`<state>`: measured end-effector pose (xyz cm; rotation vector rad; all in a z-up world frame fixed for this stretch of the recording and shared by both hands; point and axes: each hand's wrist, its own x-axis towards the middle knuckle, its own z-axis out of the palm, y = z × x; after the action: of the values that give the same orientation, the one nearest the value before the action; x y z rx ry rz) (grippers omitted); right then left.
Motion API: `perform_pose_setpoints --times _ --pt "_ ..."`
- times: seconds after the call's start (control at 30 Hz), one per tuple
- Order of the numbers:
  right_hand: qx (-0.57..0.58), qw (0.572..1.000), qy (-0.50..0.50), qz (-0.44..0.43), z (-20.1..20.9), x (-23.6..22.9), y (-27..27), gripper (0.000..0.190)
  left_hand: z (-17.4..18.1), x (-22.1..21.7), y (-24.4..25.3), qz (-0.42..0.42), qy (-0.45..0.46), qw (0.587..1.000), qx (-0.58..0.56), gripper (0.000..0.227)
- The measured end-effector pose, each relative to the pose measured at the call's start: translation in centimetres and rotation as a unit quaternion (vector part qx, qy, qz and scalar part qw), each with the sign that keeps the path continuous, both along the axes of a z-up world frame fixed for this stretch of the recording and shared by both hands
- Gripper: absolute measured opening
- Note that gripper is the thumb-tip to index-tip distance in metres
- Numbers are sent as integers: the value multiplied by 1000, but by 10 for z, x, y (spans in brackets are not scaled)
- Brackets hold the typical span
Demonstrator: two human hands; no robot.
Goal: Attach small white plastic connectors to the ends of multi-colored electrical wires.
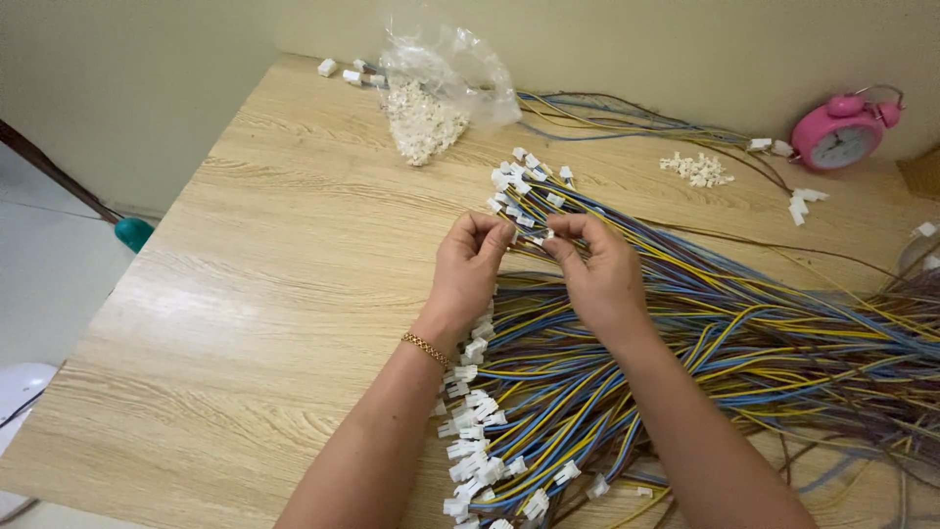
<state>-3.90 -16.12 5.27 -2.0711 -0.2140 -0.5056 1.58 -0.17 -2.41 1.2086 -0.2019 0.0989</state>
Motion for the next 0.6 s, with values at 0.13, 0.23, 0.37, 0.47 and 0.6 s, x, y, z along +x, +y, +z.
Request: perform_pose_setpoints --times 0.13,0.23,0.37,0.47,0.6 --pt "-77 997 -12 3 -2 5 -3 16 -2 -1 0 -18 -4 1000 -9 11" --pt "-59 998 34 19 -8 9 -5 17 4 -4 2 -33 -8 999 -10 10" --pt "22 995 82 49 -6 8 -7 19 10 -8 3 -25 -6 999 43 10" --pt "3 996 78 49 8 4 -7 19 19 -13 3 -19 -37 995 89 10" --pt "-17 995 81 59 8 8 -11 18 33 -21 4 -14 -54 987 148 10"
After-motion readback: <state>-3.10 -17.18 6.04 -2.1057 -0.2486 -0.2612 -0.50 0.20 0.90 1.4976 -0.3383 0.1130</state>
